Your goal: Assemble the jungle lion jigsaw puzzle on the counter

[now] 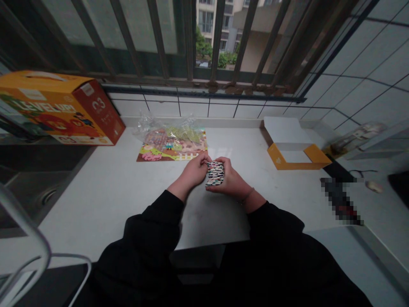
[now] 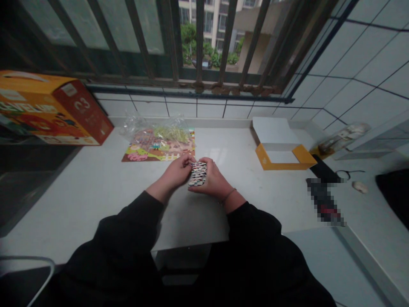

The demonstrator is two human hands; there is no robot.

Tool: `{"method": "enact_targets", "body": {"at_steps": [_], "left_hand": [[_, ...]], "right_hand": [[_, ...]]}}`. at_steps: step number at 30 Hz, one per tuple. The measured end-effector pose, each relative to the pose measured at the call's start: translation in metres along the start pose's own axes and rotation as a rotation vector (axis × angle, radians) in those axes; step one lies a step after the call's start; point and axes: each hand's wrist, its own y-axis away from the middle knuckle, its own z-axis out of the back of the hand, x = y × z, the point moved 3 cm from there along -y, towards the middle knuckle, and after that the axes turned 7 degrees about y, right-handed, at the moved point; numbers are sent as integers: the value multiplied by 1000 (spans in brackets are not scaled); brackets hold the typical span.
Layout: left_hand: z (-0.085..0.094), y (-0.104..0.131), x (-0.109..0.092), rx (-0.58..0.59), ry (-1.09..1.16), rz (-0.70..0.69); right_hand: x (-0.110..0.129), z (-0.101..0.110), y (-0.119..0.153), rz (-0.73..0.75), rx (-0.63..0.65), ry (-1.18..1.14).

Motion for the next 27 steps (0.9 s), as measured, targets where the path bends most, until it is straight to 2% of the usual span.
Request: {"method": "enact_targets", "body": {"at_steps": [3,6,12,16,20,23,25,27], "left_hand": [[-6,2,1,-116,147,62],[-19,5,0,-227,281,90],[-46,3,-2,-210,481,111],[-49,2,1,-213,715,184],[-44,2,6,-184,728,123],[-43,1,14,-159,645,100],[-44,1,17,-155,572,107],[-44,2,16,-155,512,110]], "right_hand": [[0,-2,-1,-1,-40,-35],[1,-2,-3,38,-57,31],[3,2,-5,143,-2,74],[9,4,-3,150,15,100],[9,12,3,106,-91,150],[-6,46,10,-59,-300,193],[-21,87,18,-179,-473,270],[-38,136,24,-306,-601,412]]}}
